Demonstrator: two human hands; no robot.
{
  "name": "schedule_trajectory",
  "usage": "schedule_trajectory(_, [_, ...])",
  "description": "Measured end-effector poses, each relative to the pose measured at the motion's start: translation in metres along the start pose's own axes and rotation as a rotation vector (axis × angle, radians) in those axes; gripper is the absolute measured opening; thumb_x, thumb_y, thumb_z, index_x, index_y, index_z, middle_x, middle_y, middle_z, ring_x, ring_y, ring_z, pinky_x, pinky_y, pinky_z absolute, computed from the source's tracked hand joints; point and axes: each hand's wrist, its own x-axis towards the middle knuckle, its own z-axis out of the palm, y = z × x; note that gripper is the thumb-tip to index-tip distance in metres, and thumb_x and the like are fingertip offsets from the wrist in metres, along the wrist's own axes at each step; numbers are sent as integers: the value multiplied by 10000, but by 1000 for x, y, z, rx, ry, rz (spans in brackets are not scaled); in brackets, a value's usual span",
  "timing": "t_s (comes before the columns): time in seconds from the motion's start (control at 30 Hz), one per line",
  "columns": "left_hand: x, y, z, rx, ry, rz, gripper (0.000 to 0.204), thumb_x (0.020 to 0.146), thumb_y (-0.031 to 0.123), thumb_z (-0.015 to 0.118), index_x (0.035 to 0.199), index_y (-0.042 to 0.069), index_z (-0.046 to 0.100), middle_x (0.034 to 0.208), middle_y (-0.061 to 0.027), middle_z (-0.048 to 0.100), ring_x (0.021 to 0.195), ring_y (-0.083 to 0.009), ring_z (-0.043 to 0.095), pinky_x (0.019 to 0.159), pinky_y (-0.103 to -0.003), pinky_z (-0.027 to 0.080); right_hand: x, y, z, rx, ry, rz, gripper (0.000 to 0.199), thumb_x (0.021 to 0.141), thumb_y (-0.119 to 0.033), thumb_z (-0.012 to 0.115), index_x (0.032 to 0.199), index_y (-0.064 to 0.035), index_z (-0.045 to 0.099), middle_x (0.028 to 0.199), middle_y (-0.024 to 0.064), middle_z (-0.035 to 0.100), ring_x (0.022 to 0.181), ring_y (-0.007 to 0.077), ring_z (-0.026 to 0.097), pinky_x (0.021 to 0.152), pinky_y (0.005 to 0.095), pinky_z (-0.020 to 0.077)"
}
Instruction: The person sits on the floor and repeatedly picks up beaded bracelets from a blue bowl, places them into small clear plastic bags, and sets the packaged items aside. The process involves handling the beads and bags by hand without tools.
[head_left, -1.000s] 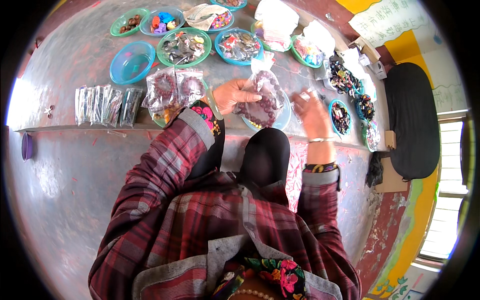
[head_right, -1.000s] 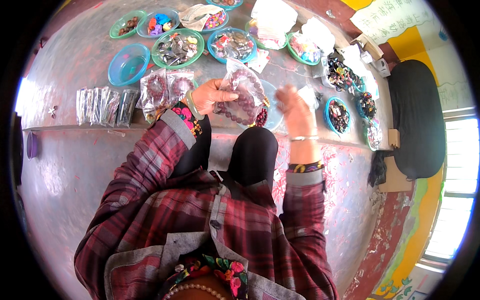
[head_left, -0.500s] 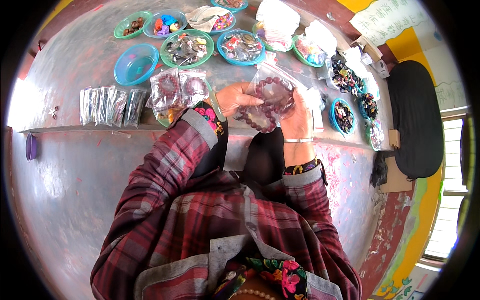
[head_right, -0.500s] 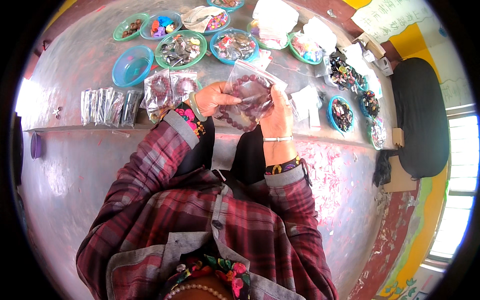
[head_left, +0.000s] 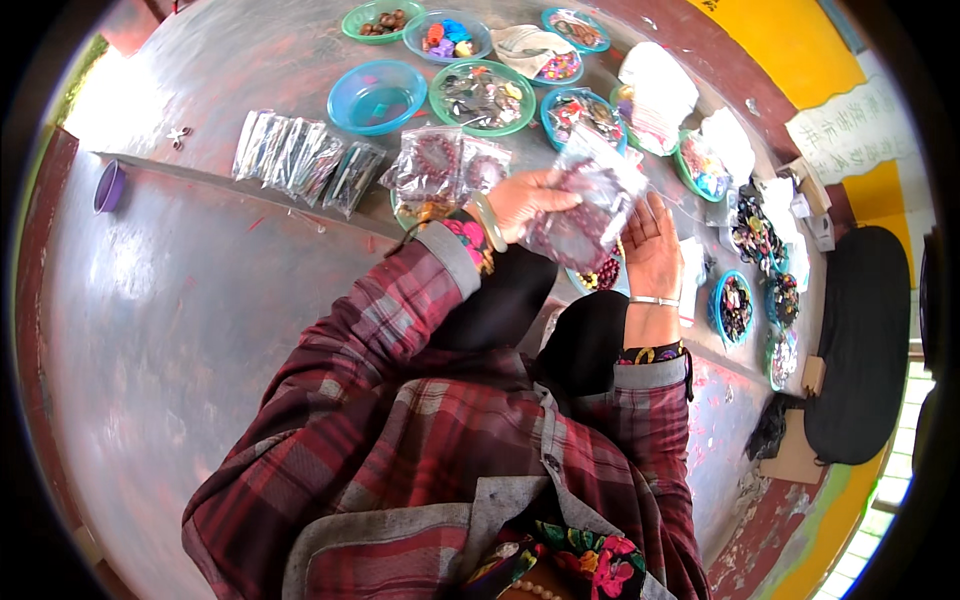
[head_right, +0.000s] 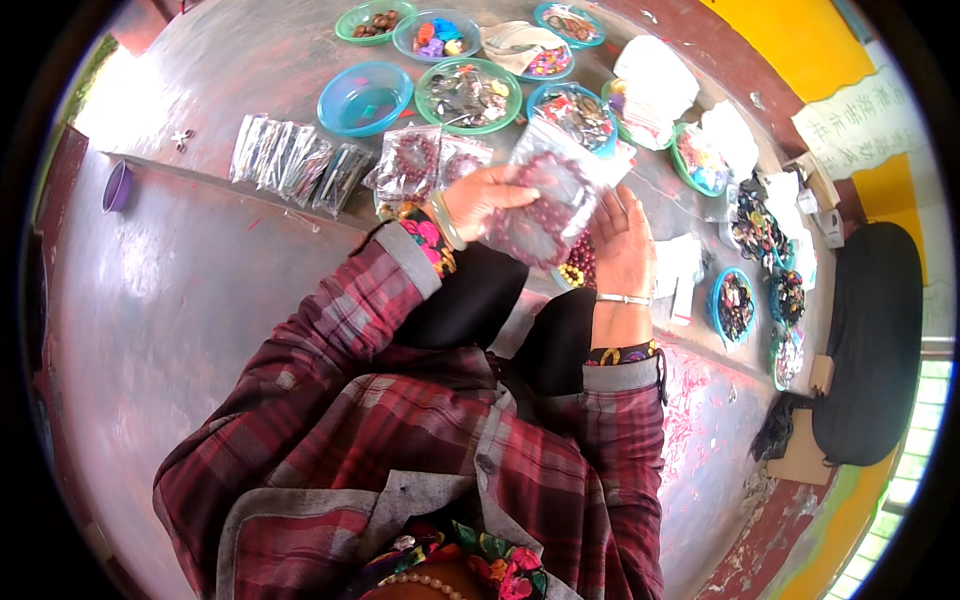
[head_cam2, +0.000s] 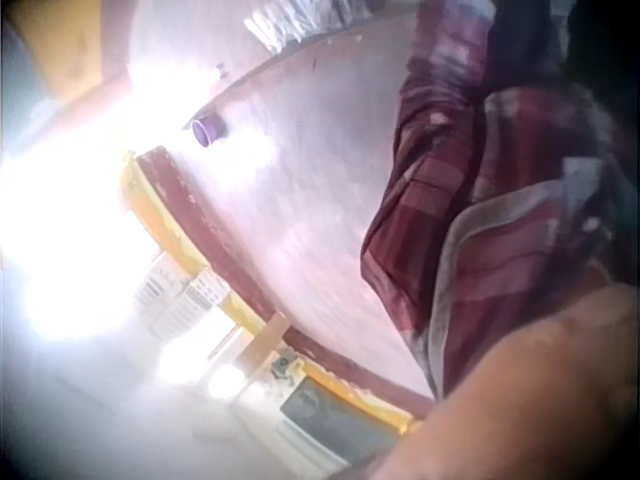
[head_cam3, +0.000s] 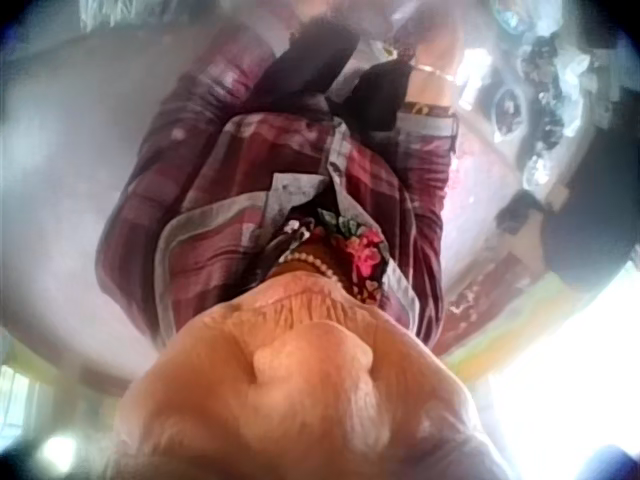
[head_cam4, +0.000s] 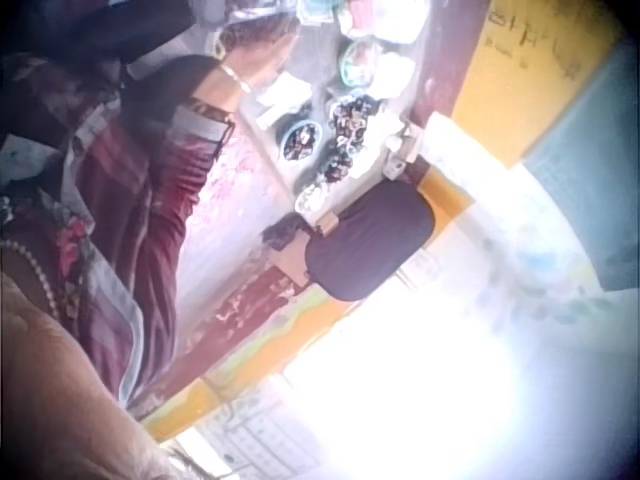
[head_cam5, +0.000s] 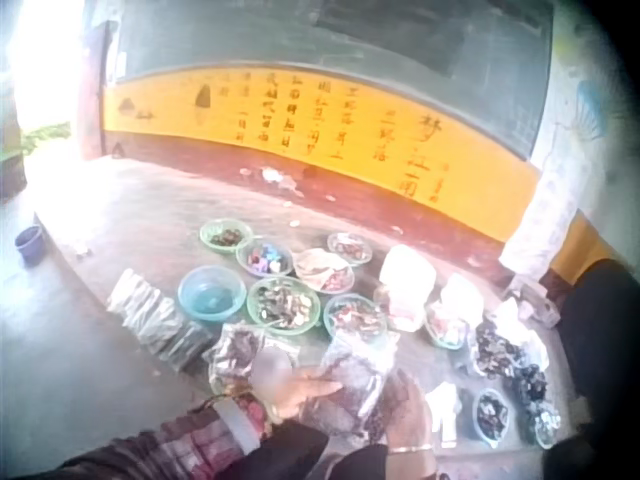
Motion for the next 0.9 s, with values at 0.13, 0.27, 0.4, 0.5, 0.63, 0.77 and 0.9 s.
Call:
schedule_trajectory(0.13, [-22,35,-51,74,170,65,324,846,40,535,1164,-17,511,1077,-99,598,979,-188,585,884,-335,452,3,19,-24,-42,-42,51,388,905,-275,470,1182,-4,467,1167,154,551,1086,261,528,870,344,424])
schedule_trajectory(0.27, [-46,53,-111,160,372,64,330,845,66,551,1170,17,515,1066,-61,602,930,-148,592,773,-304,499,13,39,-43,-90,12,119,392,897,-273,477,1166,12,484,1139,155,573,1034,257,565,820,332,446])
schedule_trajectory(0.4, [-50,55,-150,224,509,-59,342,840,96,568,1174,41,525,1023,-51,613,895,-149,596,689,-313,523,15,41,-40,-124,15,141,346,888,-263,497,1099,9,533,1056,137,613,953,250,603,747,309,469])
schedule_trajectory(0.5, [-48,60,-171,252,473,-181,333,836,109,573,1162,47,541,1002,-45,616,884,-151,597,674,-299,524,18,43,-40,-149,-9,173,321,881,-252,510,1071,6,545,1011,137,625,909,246,615,706,301,476])
schedule_trajectory(0.63, [-40,71,-181,231,410,-206,299,818,57,579,1114,20,560,975,-51,622,878,-156,599,717,-312,522,18,44,-34,-205,-18,245,305,895,-248,498,1062,2,549,996,138,632,883,233,624,697,293,498])
schedule_trajectory(0.77, [-27,82,-187,306,323,-341,292,795,10,585,1087,1,567,977,-68,620,878,-172,596,830,-331,470,18,47,-34,-222,-38,251,292,892,-235,499,1045,6,558,962,141,639,845,227,632,685,292,500])
schedule_trajectory(0.9, [-13,100,-204,645,334,-534,322,739,-8,622,1055,-38,569,985,-82,621,889,-173,596,822,-326,461,20,50,-32,-246,-56,271,292,891,-234,501,1043,7,564,953,139,641,835,219,632,681,288,499])
